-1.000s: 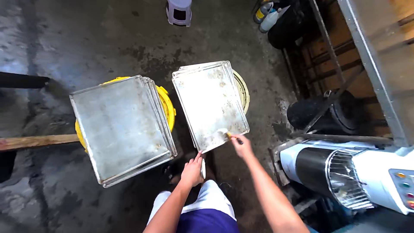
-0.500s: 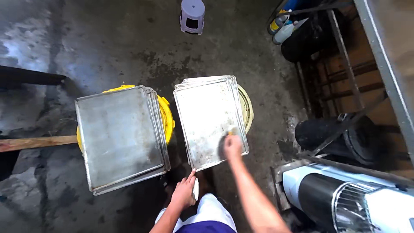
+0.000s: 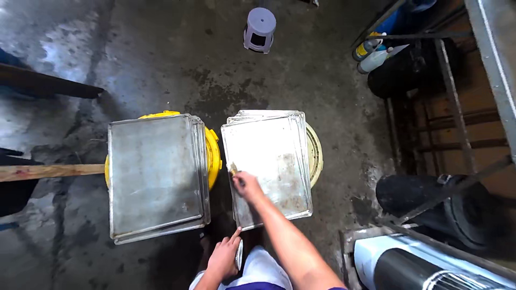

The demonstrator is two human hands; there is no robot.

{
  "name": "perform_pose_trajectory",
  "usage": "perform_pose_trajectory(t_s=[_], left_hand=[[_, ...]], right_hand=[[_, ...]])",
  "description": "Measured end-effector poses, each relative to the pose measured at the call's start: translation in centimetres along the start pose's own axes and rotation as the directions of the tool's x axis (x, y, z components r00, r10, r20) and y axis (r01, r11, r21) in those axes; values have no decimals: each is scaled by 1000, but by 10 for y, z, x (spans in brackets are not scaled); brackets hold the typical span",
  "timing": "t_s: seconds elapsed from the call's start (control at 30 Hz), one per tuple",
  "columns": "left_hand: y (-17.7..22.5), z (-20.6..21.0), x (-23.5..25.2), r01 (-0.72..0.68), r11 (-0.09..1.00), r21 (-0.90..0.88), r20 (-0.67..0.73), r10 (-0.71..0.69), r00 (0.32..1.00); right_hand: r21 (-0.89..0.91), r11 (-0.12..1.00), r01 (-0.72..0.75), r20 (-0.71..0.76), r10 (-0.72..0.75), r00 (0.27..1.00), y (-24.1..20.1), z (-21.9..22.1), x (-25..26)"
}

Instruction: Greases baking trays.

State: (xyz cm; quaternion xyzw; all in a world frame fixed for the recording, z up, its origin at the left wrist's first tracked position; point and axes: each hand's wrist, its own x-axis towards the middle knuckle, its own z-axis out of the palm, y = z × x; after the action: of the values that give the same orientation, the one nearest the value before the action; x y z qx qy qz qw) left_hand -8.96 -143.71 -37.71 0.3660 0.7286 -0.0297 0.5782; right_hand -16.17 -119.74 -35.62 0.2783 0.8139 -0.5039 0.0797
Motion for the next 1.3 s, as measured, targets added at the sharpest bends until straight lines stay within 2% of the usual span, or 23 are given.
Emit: perform_pose_trajectory(t_s=[0.07, 0.13, 0.17, 0.23, 0.3, 0.37, 0.43, 0.47, 0.53, 0.57, 0.63, 0.67, 0.7, 0.73, 0.77, 0.83, 0.9, 0.93, 0.97, 1.03, 1.1, 1.2, 1.3], left_hand=[[0, 0, -1, 5, 1000, -11, -8, -5, 1000], [-3, 1, 1, 8, 1000, -27, -22, -8, 1000], [-3, 3, 1, 8, 999, -38, -25, -9, 1000], [-2, 3, -1, 15, 998, -58, -10, -15, 1000], [-1, 3, -1, 20, 998, -64, -5, -20, 1000], [-2, 2, 1, 11, 998, -66, -11, -12, 1000], [-1, 2, 0, 9, 997, -76, -26, -11, 1000], [-2, 3, 0, 14, 996, -86, -31, -17, 999], [0, 5, 1, 27, 993, -113, -33, -31, 999], [1, 7, 1, 28, 992, -121, -34, -33, 999], [2, 6, 1, 25, 992, -121, -39, -30, 999], [3, 5, 1, 26, 993, -115, -36, -31, 999], [3, 4, 1, 27, 994, -107, -28, -30, 999], [3, 4, 1, 28, 995, -97, -21, -30, 999], [3, 4, 0, 25, 996, -83, -19, -27, 999], [1, 4, 0, 19, 998, -57, -36, -21, 999], [2, 8, -3, 13, 999, -38, -40, -15, 999], [1, 7, -4, 11, 1000, -22, -46, -11, 999], [0, 5, -5, 10, 1000, -4, -49, -10, 999], [0, 7, -7, 13, 1000, 8, -45, -12, 999], [-2, 12, -13, 27, 999, 31, -33, -26, 999], [-11, 15, -20, 38, 996, 79, -13, -37, 999], [-24, 11, -30, -37, 998, 42, -1, 37, 999]], right_hand=[[239, 969, -63, -179, 108, 978, 17, -68, 17], [95, 980, -177, -367, 199, 908, 39, -148, 38], [-39, 968, -249, -414, 211, 885, 40, -166, 49], [-274, 891, -363, -333, 267, 904, 7, -136, 66], [-365, 909, -202, -138, 162, 977, -28, -62, 81], [-152, 988, 1, -8, -2, 1000, -33, -33, 95], [143, 987, -75, -137, 94, 986, -19, -77, 101], [171, 980, -99, -265, 142, 954, -9, -114, 100], [-35, 982, -184, -416, 153, 897, 18, -163, 100], [-164, 947, -275, -384, 195, 902, 21, -161, 91], [-349, 878, -326, -187, 275, 943, 4, -98, 55], [-371, 897, -238, -62, 232, 971, -3, -56, 31], [-342, 933, -109, 46, 132, 990, -1, -23, 8], [-257, 966, 5, 72, 14, 997, 9, -9, -11], [-127, 991, 33, 18, -31, 999, 23, -18, -24], [149, 984, -102, -245, 137, 960, 53, -91, -33], [438, 882, -174, -453, 384, 805, 94, -170, -43], [601, 783, -163, -461, 506, 729, 111, -193, -54], [728, 673, -130, -418, 586, 694, 123, -205, -73], [865, 488, -113, -294, 677, 675, 136, -198, -125], [927, 352, -128, -192, 741, 644, 152, -166, -175], [953, 248, -172, -109, 815, 570, 174, -115, -216], [974, 135, -184, -12, 834, 551, 180, -85, -236]])
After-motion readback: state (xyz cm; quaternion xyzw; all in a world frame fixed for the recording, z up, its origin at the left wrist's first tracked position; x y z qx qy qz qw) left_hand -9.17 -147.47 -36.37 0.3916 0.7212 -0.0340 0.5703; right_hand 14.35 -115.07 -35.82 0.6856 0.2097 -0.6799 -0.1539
